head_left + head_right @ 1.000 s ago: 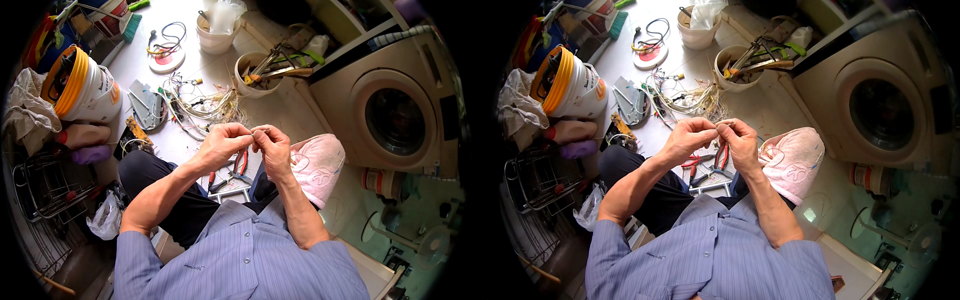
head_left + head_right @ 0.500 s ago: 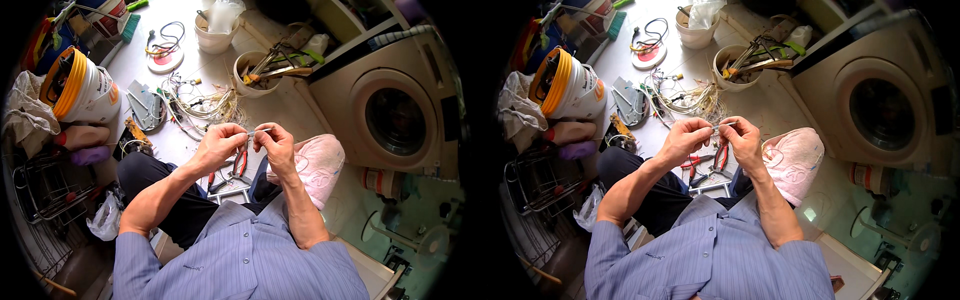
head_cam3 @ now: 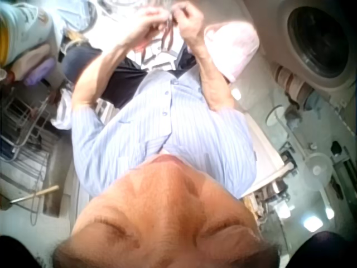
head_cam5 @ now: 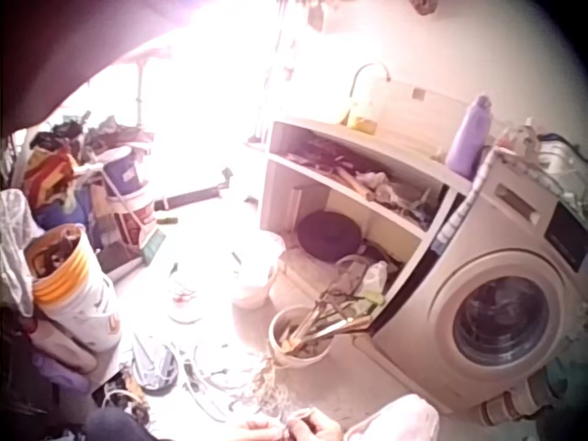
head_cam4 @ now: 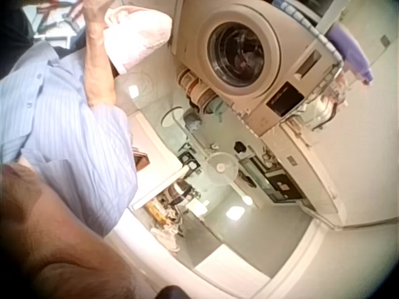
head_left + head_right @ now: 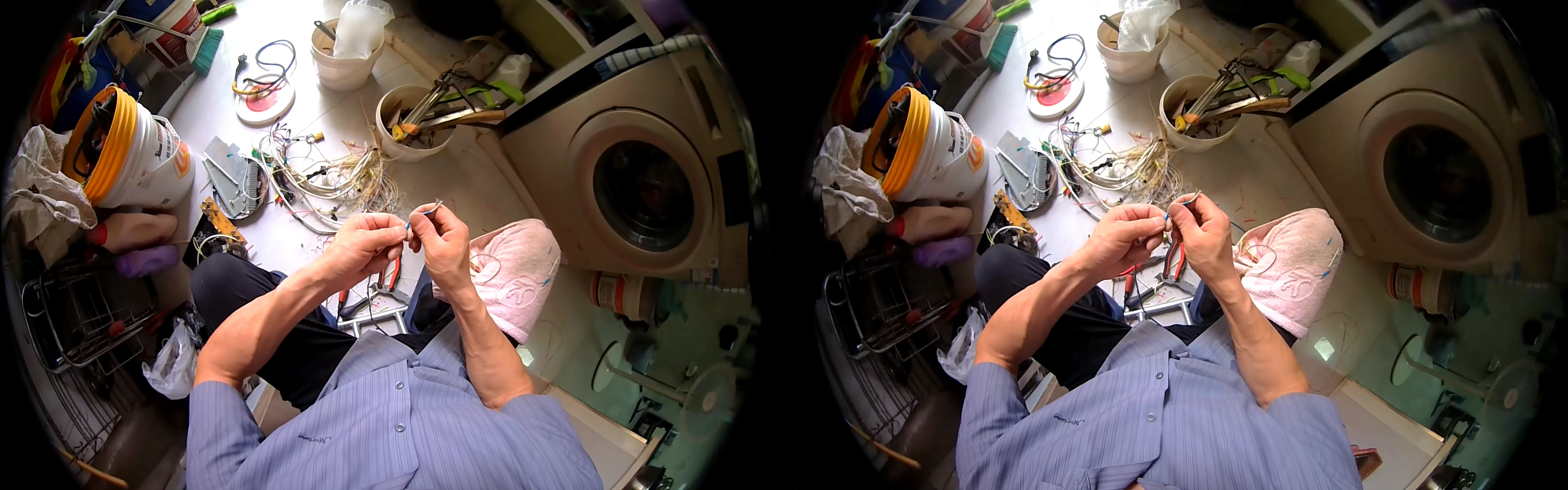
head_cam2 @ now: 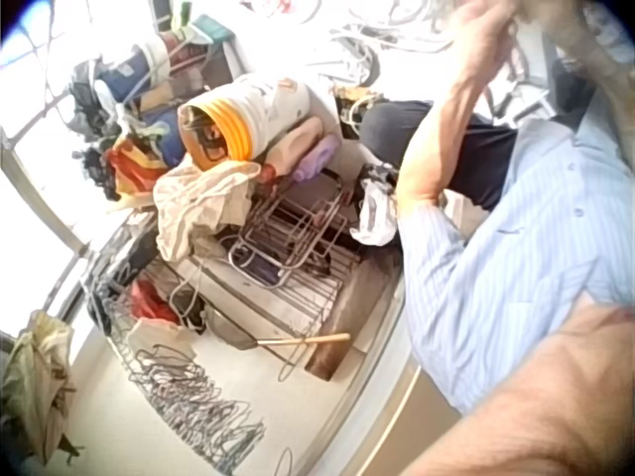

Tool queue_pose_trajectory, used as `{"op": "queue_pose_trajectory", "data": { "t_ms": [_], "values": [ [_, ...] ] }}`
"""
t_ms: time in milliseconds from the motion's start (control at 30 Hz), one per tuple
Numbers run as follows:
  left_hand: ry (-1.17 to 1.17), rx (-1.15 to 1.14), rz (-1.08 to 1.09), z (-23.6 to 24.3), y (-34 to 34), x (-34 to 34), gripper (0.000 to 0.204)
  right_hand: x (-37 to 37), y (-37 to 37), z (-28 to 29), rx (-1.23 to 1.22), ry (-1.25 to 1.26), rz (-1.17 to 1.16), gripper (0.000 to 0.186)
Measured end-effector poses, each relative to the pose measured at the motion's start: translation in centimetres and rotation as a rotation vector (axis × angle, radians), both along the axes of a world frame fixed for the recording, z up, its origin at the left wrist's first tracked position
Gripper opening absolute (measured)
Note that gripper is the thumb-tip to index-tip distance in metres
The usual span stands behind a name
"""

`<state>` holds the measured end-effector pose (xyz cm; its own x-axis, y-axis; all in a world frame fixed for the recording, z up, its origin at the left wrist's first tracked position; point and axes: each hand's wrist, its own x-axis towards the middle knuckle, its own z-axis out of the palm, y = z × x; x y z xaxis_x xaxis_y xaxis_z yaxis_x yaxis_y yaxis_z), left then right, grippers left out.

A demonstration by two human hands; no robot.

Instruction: The person strips the insulation from the ends of several wires using pliers and twists the exposed copper ends of two wires together by hand while sitting on the floor.

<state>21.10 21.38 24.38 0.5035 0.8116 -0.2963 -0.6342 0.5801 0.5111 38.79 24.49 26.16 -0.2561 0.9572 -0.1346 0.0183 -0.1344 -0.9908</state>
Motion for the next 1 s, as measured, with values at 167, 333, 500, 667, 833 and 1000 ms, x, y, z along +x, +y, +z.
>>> {"op": "queue_pose_trajectory", "data": {
  "t_ms": [167,333,500,667,833,1000],
  "values": [
    [0.302,0.045,0.007,-0.1,0.1,0.0,0.015,-0.1,0.0,0.6,0.005,-0.160,0.017,0.015],
    [0.909,0.475,0.162,0.7,-0.4,1.0,0.023,0.4,0.2,0.5,0.091,-0.296,0.104,0.014],
    [0.736,0.468,0.299,0.1,-0.2,0.6,0.032,0.2,0.2,2.0,0.142,-0.403,0.183,0.015],
    [0.598,0.354,0.245,1.4,0.2,-0.1,0.034,0.1,0.0,2.0,0.087,-0.405,0.326,0.016],
    [0.684,0.299,0.229,2.2,0.2,-0.5,0.019,0.3,-0.1,1.3,0.022,-0.359,0.412,0.016],
    [0.591,0.278,0.234,1.4,0.2,-0.4,0.017,0.6,0.1,1.7,-0.175,-0.214,0.441,0.015]
  ]
}}
